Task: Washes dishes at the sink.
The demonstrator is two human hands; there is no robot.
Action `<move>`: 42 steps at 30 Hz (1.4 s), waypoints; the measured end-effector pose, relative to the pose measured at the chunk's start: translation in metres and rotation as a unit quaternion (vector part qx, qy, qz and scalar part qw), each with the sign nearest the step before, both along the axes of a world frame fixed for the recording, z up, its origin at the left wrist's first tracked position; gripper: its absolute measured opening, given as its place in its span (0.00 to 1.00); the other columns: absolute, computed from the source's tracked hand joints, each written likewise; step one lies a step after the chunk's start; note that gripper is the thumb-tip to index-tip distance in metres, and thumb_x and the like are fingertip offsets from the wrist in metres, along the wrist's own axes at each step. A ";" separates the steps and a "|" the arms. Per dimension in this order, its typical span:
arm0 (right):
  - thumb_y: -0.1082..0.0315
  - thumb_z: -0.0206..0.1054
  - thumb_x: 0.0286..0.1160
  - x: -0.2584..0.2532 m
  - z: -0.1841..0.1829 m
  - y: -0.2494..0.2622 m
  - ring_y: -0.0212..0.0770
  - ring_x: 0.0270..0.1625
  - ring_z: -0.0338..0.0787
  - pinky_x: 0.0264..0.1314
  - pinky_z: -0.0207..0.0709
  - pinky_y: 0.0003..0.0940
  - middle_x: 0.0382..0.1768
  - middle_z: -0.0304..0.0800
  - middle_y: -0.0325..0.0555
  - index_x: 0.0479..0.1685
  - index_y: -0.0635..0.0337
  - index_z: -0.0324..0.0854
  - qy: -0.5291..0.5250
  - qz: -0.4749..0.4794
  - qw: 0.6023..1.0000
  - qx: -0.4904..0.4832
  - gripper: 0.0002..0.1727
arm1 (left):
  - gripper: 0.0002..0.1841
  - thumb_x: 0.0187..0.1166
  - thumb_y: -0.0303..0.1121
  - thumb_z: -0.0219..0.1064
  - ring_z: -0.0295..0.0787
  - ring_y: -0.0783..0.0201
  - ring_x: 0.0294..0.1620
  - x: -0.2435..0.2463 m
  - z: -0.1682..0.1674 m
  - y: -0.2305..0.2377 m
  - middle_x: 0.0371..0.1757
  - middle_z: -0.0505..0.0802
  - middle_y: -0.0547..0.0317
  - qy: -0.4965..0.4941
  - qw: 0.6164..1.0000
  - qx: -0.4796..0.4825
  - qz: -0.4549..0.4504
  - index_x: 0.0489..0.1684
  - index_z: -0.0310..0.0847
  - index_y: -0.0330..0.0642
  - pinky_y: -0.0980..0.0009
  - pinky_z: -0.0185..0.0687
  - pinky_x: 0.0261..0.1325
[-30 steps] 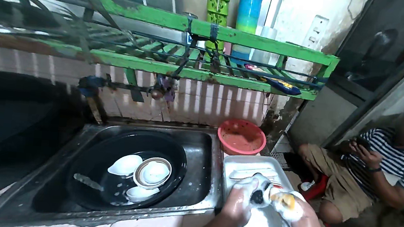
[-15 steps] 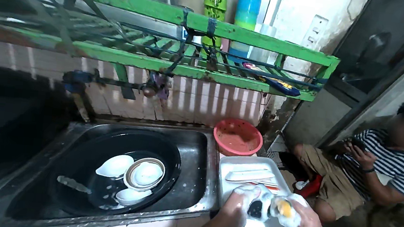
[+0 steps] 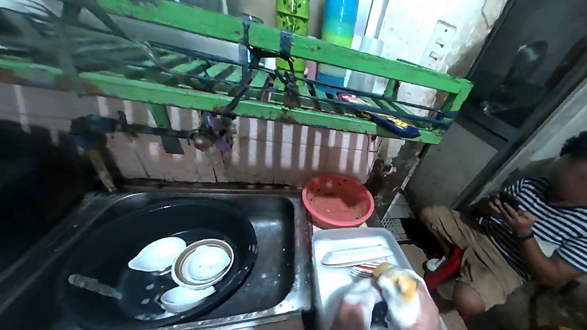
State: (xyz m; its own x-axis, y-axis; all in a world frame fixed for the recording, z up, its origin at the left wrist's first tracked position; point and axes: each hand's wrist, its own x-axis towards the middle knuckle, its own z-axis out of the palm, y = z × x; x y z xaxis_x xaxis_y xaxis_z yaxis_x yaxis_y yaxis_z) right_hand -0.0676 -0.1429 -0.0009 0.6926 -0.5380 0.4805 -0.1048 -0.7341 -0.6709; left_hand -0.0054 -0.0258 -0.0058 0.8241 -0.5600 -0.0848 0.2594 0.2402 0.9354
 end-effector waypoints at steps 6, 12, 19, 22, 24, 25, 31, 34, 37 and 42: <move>0.63 0.69 0.73 0.012 -0.009 0.017 0.51 0.57 0.94 0.66 0.84 0.49 0.52 0.94 0.61 0.60 0.76 0.84 0.001 -0.018 1.000 0.012 0.24 | 0.14 0.86 0.23 0.54 0.87 0.67 0.60 0.001 -0.011 0.001 0.56 0.92 0.45 -0.060 0.996 0.017 0.067 0.57 0.83 0.24 0.72 0.81 0.67; 0.71 0.62 0.82 0.017 0.005 0.000 0.35 0.48 0.90 0.53 0.86 0.33 0.49 0.90 0.48 0.68 0.69 0.76 0.041 0.006 0.936 0.351 0.19 | 0.14 0.84 0.25 0.59 0.88 0.68 0.58 -0.004 -0.004 0.017 0.55 0.91 0.45 -0.075 0.997 -0.013 0.025 0.59 0.82 0.22 0.71 0.82 0.67; 0.63 0.74 0.67 0.010 0.029 0.004 0.38 0.53 0.93 0.62 0.86 0.35 0.49 0.94 0.55 0.59 0.75 0.83 -0.037 0.050 0.997 0.048 0.25 | 0.23 0.93 0.34 0.44 0.82 0.62 0.73 0.034 -0.009 0.016 0.75 0.83 0.52 0.082 0.993 -0.040 -0.071 0.82 0.69 0.40 0.60 0.83 0.72; 0.65 0.75 0.67 0.001 0.028 0.018 0.31 0.53 0.92 0.61 0.85 0.29 0.50 0.94 0.51 0.62 0.75 0.81 -0.006 0.093 0.987 0.131 0.26 | 0.23 0.94 0.51 0.45 0.89 0.53 0.54 0.032 0.004 0.008 0.52 0.89 0.49 0.314 0.941 -0.127 -0.018 0.67 0.75 0.44 0.49 0.87 0.55; 0.68 0.71 0.71 -0.002 0.021 0.008 0.35 0.51 0.91 0.57 0.86 0.34 0.52 0.90 0.52 0.71 0.73 0.73 0.047 0.065 0.964 0.254 0.29 | 0.23 0.94 0.49 0.46 0.91 0.50 0.50 0.039 0.002 0.009 0.49 0.90 0.46 0.306 0.945 -0.112 0.019 0.68 0.75 0.41 0.48 0.89 0.50; 0.67 0.68 0.73 -0.006 0.014 -0.001 0.37 0.50 0.90 0.56 0.86 0.37 0.53 0.89 0.52 0.74 0.71 0.71 0.087 0.062 0.959 0.264 0.29 | 0.23 0.94 0.47 0.46 0.91 0.51 0.49 0.043 -0.002 0.010 0.48 0.90 0.46 0.277 0.954 -0.112 0.030 0.68 0.76 0.39 0.51 0.90 0.50; 0.62 0.71 0.75 -0.042 -0.014 -0.028 0.69 0.67 0.86 0.72 0.73 0.69 0.62 0.88 0.70 0.71 0.65 0.81 0.478 0.059 0.874 0.065 0.26 | 0.20 0.94 0.39 0.49 0.90 0.56 0.60 0.054 -0.013 0.015 0.59 0.91 0.44 0.136 0.987 -0.070 0.042 0.69 0.79 0.34 0.57 0.87 0.64; 0.69 0.69 0.77 -0.039 -0.009 -0.029 0.61 0.59 0.89 0.67 0.78 0.60 0.55 0.90 0.67 0.67 0.71 0.81 0.328 0.027 0.926 0.185 0.21 | 0.20 0.92 0.31 0.47 0.81 0.60 0.74 0.048 -0.021 0.012 0.72 0.86 0.43 -0.045 0.999 0.000 0.024 0.71 0.78 0.29 0.64 0.75 0.79; 0.70 0.63 0.84 -0.015 0.010 -0.025 0.48 0.55 0.89 0.62 0.81 0.49 0.56 0.89 0.59 0.72 0.67 0.78 0.239 -0.008 0.921 0.308 0.20 | 0.17 0.87 0.27 0.55 0.81 0.57 0.74 0.033 -0.020 -0.006 0.69 0.87 0.39 -0.170 0.984 0.045 0.005 0.66 0.83 0.27 0.65 0.72 0.81; 0.72 0.61 0.82 0.004 0.025 0.011 0.44 0.54 0.89 0.62 0.81 0.44 0.53 0.90 0.56 0.70 0.67 0.79 0.191 -0.005 0.935 0.298 0.19 | 0.19 0.88 0.24 0.49 0.81 0.54 0.73 0.006 -0.020 -0.029 0.67 0.87 0.35 -0.141 0.987 0.034 0.061 0.65 0.81 0.21 0.63 0.71 0.80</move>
